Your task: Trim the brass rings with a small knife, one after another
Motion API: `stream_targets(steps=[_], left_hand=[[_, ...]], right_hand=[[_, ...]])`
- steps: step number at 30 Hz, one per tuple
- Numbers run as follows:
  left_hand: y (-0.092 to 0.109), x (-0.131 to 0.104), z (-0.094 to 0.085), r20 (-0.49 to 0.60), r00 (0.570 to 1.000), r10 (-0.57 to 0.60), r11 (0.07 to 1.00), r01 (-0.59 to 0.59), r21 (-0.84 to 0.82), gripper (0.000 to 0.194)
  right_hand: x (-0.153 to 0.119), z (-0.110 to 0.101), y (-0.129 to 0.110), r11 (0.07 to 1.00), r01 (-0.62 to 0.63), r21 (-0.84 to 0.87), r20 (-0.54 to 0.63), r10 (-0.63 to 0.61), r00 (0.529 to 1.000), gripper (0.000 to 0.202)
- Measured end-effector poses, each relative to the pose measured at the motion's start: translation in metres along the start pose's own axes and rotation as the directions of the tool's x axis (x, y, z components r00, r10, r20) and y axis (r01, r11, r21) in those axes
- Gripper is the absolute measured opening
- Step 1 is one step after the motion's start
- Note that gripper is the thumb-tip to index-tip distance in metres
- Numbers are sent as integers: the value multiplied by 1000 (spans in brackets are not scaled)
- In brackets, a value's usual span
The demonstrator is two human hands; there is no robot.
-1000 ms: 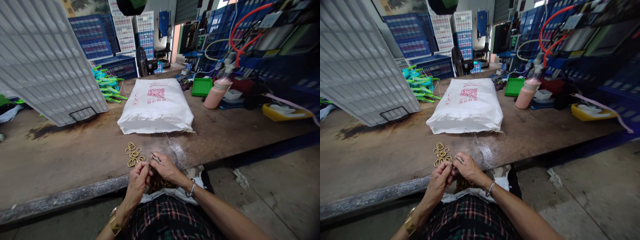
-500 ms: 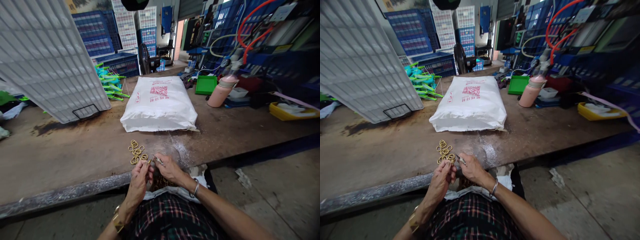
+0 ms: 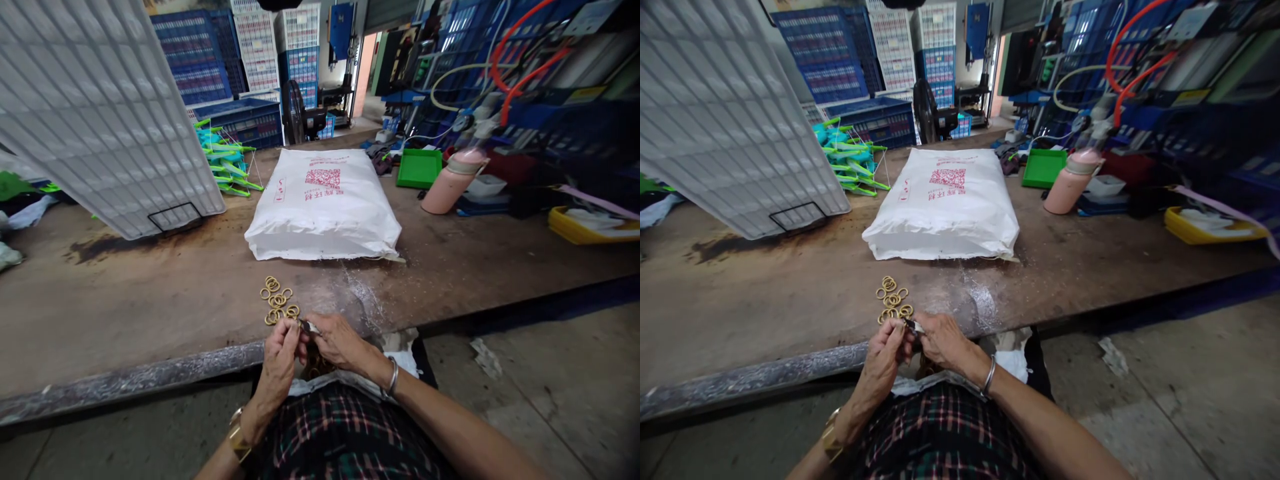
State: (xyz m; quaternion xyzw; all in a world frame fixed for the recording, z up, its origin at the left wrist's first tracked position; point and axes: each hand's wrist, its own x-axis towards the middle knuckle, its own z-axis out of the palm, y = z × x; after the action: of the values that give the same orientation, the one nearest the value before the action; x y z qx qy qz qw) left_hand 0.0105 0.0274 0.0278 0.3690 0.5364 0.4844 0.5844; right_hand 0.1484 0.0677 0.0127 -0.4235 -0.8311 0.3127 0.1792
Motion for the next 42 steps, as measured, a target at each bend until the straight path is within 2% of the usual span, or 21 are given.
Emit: stream_targets(steps=[8, 13, 15, 18, 21, 24, 28, 32, 36, 39, 42], left_hand=[[0, 1, -1, -25, 1000, -19, 1000, 18, -11, 39], [0, -3, -2, -11, 1000, -4, 1000, 4, -20, 40], [3, -10, -2, 30, 999, -16, 999, 17, -31, 39], [8, -21, -1, 177, 984, -28, 996, 44, -82, 34], [9, -24, -1, 239, 968, -78, 969, 130, -212, 31], [6, -19, -7, 164, 974, -156, 916, 205, -345, 28], [4, -12, -19, 116, 975, -191, 842, 224, -492, 21], [4, -8, -29, 119, 947, -299, 729, 307, -611, 25], [2, 0, -32, 75, 917, -392, 667, 339, -663, 19], [0, 5, -29, 46, 927, -373, 713, 318, -625, 27], [1, 9, -24, -51, 962, -267, 852, 211, -479, 35]], right_hand=[[2, 0, -9, 990, -62, -124, -9, 61, 998, 26], [5, -4, -12, 989, -93, -111, 51, 99, 994, 25], [9, -6, -7, 981, -139, -137, 55, 147, 988, 23], [17, -11, 4, 946, -221, -239, -11, 225, 974, 22], [28, -13, 11, 942, -204, -267, -87, 187, 978, 21], [41, -9, 9, 953, -171, -251, -114, 146, 983, 20], [55, 0, -1, 953, -165, -254, -86, 148, 985, 20], [60, 3, -5, 957, -116, -267, -13, 117, 993, 21], [61, 4, -1, 951, -114, -288, -13, 115, 993, 20], [60, 3, 2, 949, -141, -281, -31, 137, 990, 18], [54, 0, 0, 979, -94, -179, -68, 82, 994, 16]])
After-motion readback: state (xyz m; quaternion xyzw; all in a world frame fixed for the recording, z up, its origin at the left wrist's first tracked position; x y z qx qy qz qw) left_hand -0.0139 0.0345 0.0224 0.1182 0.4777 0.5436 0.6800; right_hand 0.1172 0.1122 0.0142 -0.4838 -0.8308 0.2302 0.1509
